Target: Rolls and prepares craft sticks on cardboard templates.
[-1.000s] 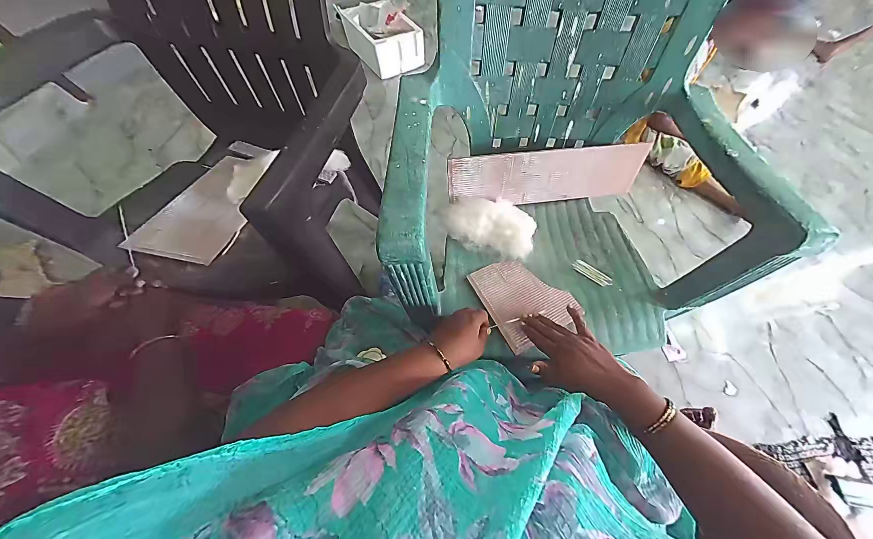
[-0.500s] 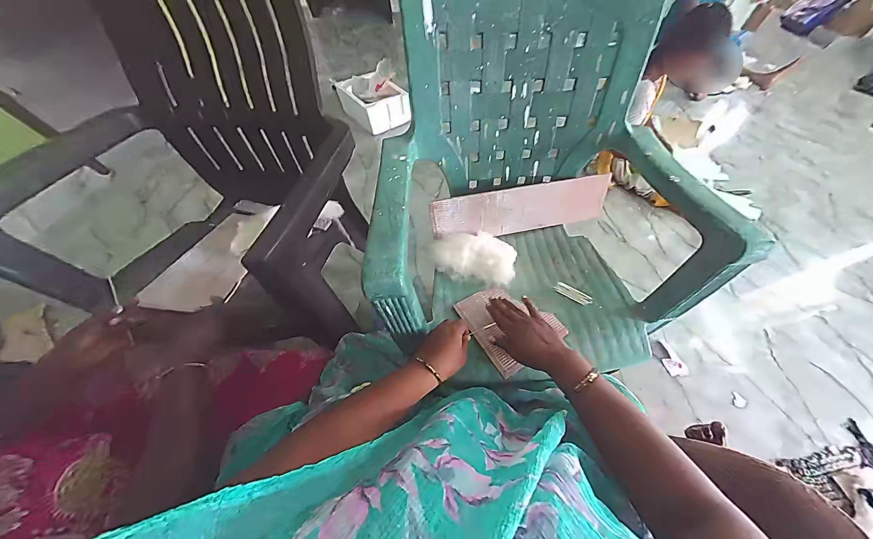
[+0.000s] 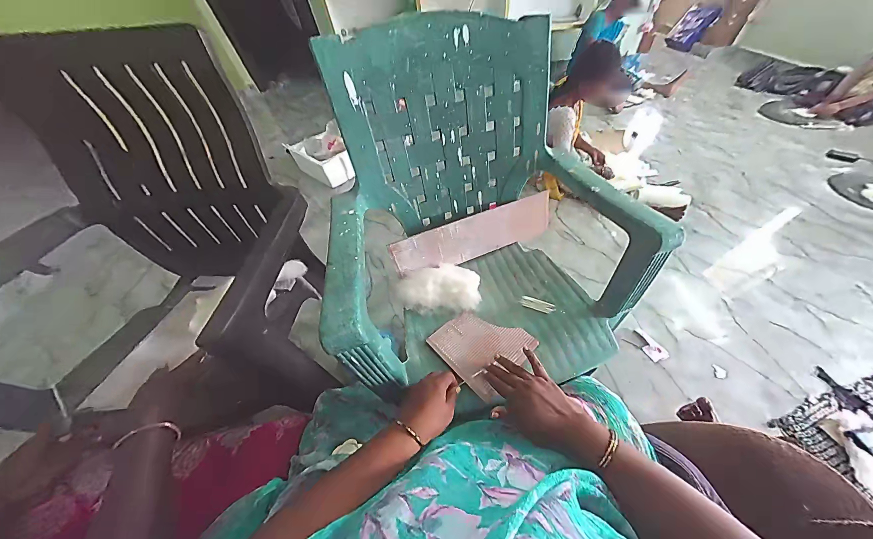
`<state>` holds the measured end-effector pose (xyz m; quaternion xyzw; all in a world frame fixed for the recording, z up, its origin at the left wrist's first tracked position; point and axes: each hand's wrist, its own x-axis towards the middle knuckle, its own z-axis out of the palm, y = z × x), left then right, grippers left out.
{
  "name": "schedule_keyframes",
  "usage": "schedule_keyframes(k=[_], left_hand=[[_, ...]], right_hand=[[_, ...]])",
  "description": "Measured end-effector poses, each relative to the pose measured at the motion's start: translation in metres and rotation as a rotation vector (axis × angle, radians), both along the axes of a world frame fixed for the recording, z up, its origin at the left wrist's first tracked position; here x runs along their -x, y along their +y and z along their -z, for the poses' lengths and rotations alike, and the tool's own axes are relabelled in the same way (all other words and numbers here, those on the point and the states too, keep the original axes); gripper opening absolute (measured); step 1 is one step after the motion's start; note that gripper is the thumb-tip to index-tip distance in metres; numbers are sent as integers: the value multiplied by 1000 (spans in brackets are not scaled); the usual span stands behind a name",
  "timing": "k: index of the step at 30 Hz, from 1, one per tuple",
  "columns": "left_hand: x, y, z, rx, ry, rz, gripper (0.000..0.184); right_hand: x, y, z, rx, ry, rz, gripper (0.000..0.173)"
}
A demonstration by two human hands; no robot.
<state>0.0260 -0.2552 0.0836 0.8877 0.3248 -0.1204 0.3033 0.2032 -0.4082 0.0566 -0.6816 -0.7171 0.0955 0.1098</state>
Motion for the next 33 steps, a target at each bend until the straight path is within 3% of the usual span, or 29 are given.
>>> schedule_keyframes(k=[3, 5, 11, 20, 28, 33], left_hand=[[2, -4, -1, -16, -42, -5, 35], [4, -8, -4, -25, -75, -2, 34], [6, -18, -9, -58, -152, 48, 33], [7, -19, -8, -113, -255, 69, 31], [16, 1, -11, -135, -287, 29, 29], [13, 14, -8, -8, -173, -77, 32]], right_hand=[[1, 2, 17, -419, -46, 36, 33], [1, 7, 22, -551, -110, 65, 24], [-4, 8, 29, -604, -114, 85, 15], [-8, 2, 30, -710, -91, 124, 17], [-28, -1, 18, -685, 14, 355, 17], [-63, 17, -20, -289, 252, 661, 30]])
